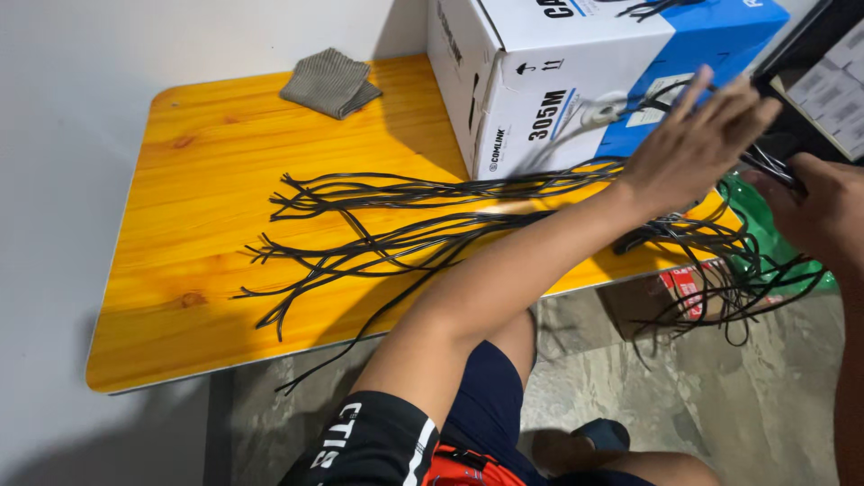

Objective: The person sits at a table and gathers loose black cable ties, untangling and aligning them by hand into a bundle. They briefly use pliers from the table and continue bunching the ties together, holding the collected bundle up.

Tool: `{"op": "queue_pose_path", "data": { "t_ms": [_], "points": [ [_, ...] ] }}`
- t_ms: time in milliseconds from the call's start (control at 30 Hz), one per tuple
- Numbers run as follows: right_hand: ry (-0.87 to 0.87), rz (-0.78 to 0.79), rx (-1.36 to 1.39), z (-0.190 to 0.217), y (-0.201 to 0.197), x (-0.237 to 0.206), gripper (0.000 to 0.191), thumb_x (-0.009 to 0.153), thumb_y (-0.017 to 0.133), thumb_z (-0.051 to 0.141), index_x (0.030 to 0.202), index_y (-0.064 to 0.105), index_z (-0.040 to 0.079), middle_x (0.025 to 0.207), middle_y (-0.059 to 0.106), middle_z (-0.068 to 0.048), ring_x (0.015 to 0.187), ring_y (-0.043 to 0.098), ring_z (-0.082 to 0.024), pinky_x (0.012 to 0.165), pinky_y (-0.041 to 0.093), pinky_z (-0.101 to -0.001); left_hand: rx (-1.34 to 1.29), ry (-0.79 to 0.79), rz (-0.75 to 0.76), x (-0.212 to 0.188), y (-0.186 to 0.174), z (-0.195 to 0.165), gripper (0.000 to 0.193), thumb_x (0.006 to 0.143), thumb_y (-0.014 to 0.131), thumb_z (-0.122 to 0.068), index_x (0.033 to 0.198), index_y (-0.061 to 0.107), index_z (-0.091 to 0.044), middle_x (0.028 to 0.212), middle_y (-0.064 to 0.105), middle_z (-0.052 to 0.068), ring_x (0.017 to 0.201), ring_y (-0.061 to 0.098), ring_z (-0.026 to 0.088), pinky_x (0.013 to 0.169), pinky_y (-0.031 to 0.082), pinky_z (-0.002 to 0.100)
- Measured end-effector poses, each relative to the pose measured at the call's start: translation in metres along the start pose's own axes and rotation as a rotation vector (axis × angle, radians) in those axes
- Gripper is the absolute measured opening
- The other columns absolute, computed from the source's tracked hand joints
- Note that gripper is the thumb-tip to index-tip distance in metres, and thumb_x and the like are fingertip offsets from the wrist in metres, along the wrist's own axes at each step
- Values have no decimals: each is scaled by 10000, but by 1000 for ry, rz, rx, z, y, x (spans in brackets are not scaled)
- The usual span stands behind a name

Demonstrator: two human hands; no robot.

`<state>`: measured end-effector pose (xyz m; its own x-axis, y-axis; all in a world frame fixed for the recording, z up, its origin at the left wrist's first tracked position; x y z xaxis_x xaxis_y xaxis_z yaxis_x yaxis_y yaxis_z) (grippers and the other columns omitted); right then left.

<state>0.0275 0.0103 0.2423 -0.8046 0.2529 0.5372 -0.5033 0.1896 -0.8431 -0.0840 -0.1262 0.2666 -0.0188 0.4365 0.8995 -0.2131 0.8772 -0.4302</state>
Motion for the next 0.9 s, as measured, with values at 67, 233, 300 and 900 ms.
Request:
{"op": "queue_pose_path", "data": {
  "t_ms": [67,233,300,900],
  "points": [
    [-33,-29,52,-5,7,3,523,1051,801,371,748,566,15,640,534,-142,598,568,-269,597,447,-365,-90,-17,162,2,18,1,330,933,650,-167,1246,555,-121,1171,628,73,1244,604,260,1085,451,460],
    [-14,-26,168,-13,23,15,566,1072,851,293,706,526,9,678,545,-142,598,561,-246,592,429,-344,-91,112,58,3,23,5,183,829,664,-120,990,586,-160,863,649,16,915,692,224,782,533,389],
    [-44,-40,117,-9,26,19,565,1048,858,276,693,512,5,693,560,-159,601,555,-258,607,413,-338,-65,147,90,2,27,5,189,816,656,-124,987,590,-169,839,655,19,897,708,231,711,547,383],
    [-39,22,-85,-43,41,10,405,1049,755,287,778,537,81,805,619,-92,690,623,-282,629,474,-385,-337,-70,352,-56,-2,63,453,944,490,-579,989,621,-147,639,678,102,611,701,349,513,529,489]
  ]
}}
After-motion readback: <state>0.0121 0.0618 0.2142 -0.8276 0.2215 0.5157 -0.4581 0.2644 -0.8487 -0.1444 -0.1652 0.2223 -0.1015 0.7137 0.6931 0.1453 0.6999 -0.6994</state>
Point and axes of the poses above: each hand's wrist, its own x-axis towards the middle knuckle, its own y-axis out of the palm, z = x × y, the point moved 7 cm from there along x, towards the middle knuckle
